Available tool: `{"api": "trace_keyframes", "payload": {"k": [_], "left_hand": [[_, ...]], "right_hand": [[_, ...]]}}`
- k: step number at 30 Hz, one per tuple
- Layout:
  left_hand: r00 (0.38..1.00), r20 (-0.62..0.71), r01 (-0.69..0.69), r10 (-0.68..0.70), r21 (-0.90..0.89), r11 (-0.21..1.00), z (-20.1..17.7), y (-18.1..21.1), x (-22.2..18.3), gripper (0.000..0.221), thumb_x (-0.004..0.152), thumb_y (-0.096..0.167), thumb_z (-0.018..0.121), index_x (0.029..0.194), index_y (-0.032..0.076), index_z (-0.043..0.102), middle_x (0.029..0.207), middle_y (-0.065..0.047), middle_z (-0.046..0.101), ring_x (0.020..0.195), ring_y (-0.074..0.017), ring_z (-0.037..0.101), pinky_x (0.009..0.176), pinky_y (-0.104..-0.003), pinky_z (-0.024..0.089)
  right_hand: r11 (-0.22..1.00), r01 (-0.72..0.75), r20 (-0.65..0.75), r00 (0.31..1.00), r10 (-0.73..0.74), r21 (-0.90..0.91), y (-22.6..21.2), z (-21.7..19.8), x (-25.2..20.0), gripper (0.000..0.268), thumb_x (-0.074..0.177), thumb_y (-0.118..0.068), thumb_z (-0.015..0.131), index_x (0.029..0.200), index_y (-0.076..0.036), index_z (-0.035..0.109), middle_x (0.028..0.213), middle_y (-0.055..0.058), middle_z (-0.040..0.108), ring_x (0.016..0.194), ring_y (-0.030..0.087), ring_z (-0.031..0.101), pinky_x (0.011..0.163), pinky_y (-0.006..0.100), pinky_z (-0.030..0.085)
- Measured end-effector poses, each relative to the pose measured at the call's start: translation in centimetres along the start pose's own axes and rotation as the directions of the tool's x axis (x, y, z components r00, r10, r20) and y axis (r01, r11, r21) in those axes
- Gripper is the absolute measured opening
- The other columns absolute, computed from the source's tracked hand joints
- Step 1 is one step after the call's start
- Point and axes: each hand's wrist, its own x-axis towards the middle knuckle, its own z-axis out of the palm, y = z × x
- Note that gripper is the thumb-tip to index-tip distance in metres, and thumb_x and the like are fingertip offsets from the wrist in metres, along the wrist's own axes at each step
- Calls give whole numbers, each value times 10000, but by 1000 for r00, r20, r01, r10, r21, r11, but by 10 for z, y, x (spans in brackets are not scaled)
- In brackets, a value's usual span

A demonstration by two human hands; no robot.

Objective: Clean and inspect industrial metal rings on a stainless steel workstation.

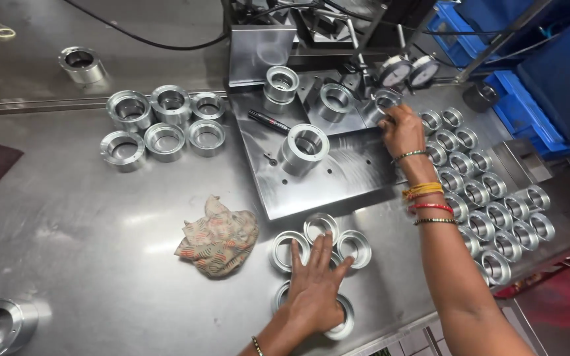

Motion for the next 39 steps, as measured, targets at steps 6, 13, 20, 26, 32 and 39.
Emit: {"api": "trace_keyframes", "payload": {"k": [6,13,20,26,32,39], "left_hand": [[996,-74,-57,54,-38,998,6,-1,2,928,578,176,701,1479,104,488,1633,-359,91,1548,-433,25,1126,-745,-105],[1000,-3,0,0,4,1000,-11,12,-3,927,567,171,716,1467,133,500,1631,-317,146,1550,-414,88,1159,-733,-60],[999,42,8,-12,93,996,-10,8,3,1000,546,224,717,1509,175,449,1640,-294,105,1547,-385,71,1150,-730,-54],[1000,13,29,-29,-4,1000,4,12,5,836,825,638,625,1462,114,487,1633,-278,128,1541,-398,66,1130,-764,-54],[976,-212,81,-52,131,988,25,18,11,897,868,724,545,1441,35,507,1591,-353,181,1520,-471,77,1078,-807,-57],[966,-254,85,-52,123,989,26,20,10,750,779,440,588,1410,40,526,1587,-348,176,1504,-476,92,1100,-781,-25]], "right_hand": [[973,-138,12,990,143,-185,4,16,27,172,851,-80,795,1014,-42,756,1027,170,689,922,408,672,789,497,524],[984,-90,4,996,92,-155,0,6,-5,171,860,-69,772,1016,-14,729,1049,189,680,947,417,667,812,489,527],[668,-644,303,765,568,372,-77,-115,-160,247,955,-109,714,1168,10,672,827,84,696,626,144,629,542,290,521],[915,-378,76,917,391,-140,-123,-109,-294,226,852,-27,719,1078,-28,734,986,161,736,770,258,706,668,349,563],[607,-779,430,607,668,156,-151,-119,-259,207,885,-153,742,1076,-83,776,879,160,763,570,223,693,558,350,542],[888,-459,13,888,459,-30,-23,-79,-220,379,912,-111,704,1286,-50,682,1296,159,677,663,277,686,671,369,565]]}}
